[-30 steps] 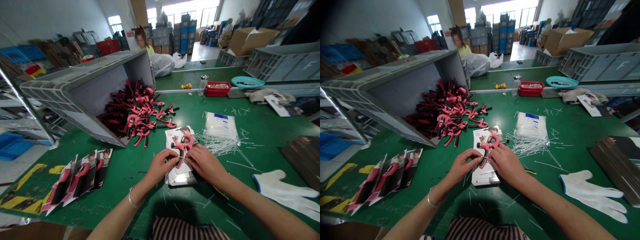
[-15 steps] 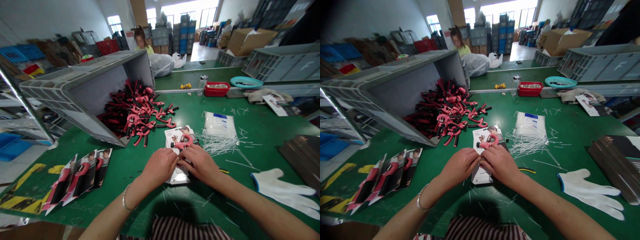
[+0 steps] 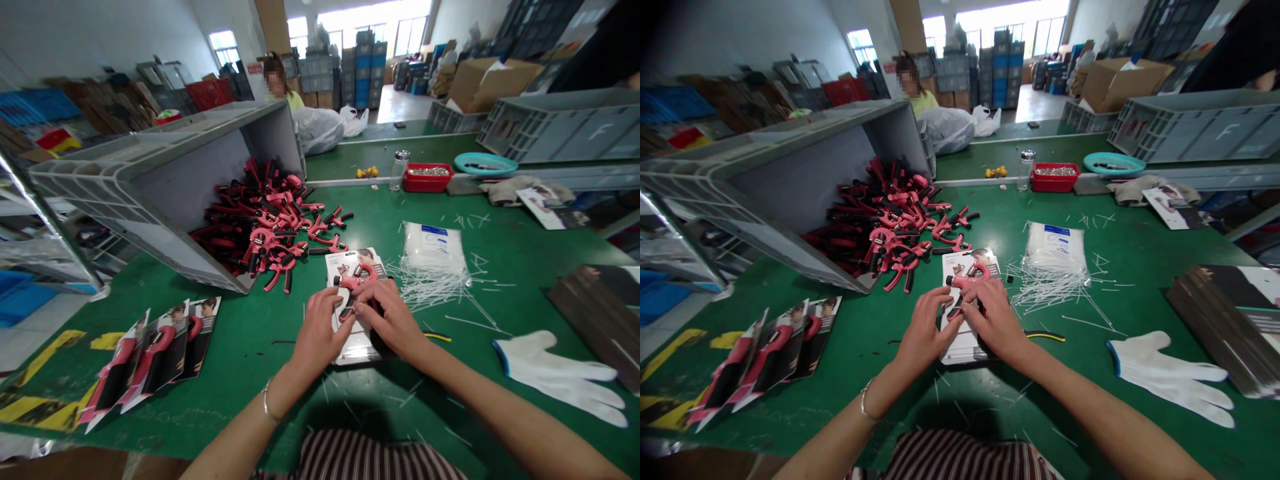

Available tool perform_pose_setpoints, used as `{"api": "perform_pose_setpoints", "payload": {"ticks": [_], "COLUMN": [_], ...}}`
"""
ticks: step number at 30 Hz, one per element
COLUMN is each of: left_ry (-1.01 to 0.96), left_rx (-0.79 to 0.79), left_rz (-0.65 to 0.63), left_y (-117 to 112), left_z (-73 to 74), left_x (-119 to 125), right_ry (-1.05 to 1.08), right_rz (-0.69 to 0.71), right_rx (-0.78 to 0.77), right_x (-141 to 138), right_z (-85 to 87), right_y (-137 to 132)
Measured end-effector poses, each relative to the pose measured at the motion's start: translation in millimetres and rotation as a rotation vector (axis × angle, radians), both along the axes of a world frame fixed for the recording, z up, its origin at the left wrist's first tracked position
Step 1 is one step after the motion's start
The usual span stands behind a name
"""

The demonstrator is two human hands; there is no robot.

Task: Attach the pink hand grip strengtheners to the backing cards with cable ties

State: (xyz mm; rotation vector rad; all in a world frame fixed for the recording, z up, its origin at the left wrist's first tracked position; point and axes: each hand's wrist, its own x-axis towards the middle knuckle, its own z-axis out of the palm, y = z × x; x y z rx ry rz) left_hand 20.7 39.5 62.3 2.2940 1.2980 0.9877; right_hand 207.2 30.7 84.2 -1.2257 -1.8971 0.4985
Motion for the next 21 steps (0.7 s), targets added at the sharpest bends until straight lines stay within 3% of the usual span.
{"api": "perform_pose_setpoints", "payload": {"ticks": [4,6,9,11,14,16,18,21], "left_ry": [0.015,0.007,-0.076,-0.145,-0.161,-0.131,-0.102,-0.097], "left_rx": [0.038,0.003,-0.114,-0.234,-0.409,-0.494,-0.571,-0.653], "left_rz": [0.044,0.038,0.013,0.010,0.086,0.126,0.119,0.110], "left_y": [5,5,5,7,16,26,37,48], "left_z": [-5.8,-8.2,-10.0,-9.1,-5.9,-3.3,0.3,9.5], "left_x": [-4,-8,-21,-31,-38,-35,-30,-26], "right_ry": [0.057,0.023,-0.079,-0.213,-0.544,-0.724,-0.802,-0.749], "right_rz": [-0.114,-0.146,-0.287,-0.362,-0.183,-0.151,-0.114,-0.033], "right_rx": [0.049,0.043,0.063,0.030,-0.256,-0.306,-0.316,-0.360], "right_x": [-5,5,49,88,131,141,139,134], "right_z": [-8.5,-9.7,-17.8,-33.9,-69.0,-87.6,-94.5,-86.3], "right_y": [1,-3,-19,-39,-72,-86,-91,-85]}}
